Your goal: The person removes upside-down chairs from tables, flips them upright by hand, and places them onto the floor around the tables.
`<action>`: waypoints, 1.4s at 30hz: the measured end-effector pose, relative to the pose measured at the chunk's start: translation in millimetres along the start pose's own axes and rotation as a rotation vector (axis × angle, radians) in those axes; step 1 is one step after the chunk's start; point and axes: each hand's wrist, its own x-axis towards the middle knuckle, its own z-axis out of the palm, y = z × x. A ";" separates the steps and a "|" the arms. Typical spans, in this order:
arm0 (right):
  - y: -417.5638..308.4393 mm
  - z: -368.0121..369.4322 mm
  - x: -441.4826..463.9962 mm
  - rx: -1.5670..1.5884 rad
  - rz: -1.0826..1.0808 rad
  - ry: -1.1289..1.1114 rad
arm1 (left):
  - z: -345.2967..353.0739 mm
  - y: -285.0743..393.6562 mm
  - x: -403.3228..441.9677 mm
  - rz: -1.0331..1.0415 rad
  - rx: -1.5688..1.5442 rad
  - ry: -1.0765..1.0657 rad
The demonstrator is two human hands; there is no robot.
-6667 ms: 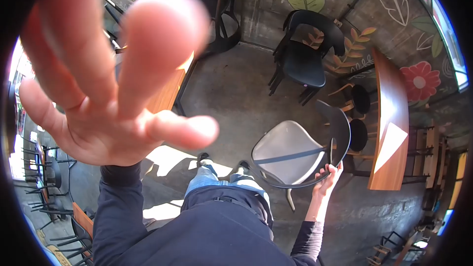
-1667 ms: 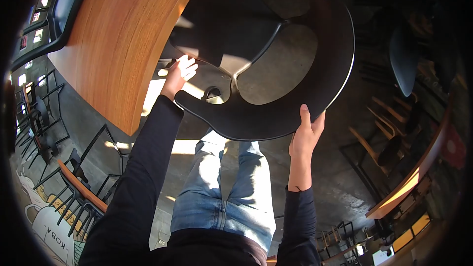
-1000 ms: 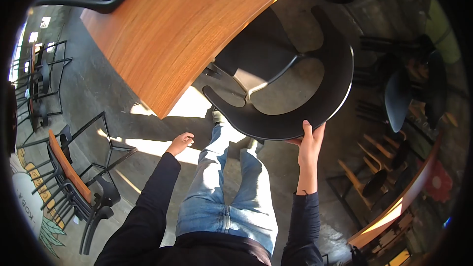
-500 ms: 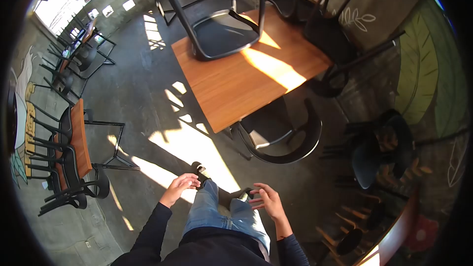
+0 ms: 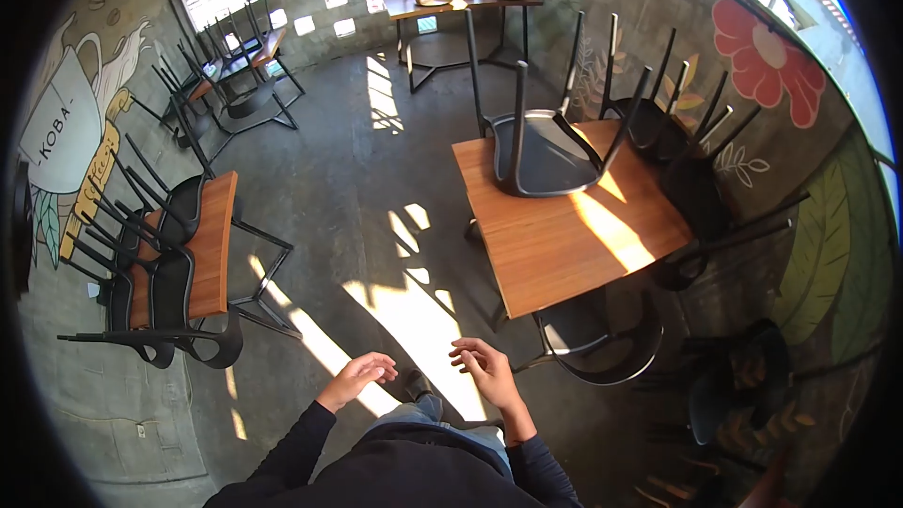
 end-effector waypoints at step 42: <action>-70.6 -147.3 455.5 -0.011 -0.386 0.884 | -217.5 197.1 333.1 0.301 0.274 0.263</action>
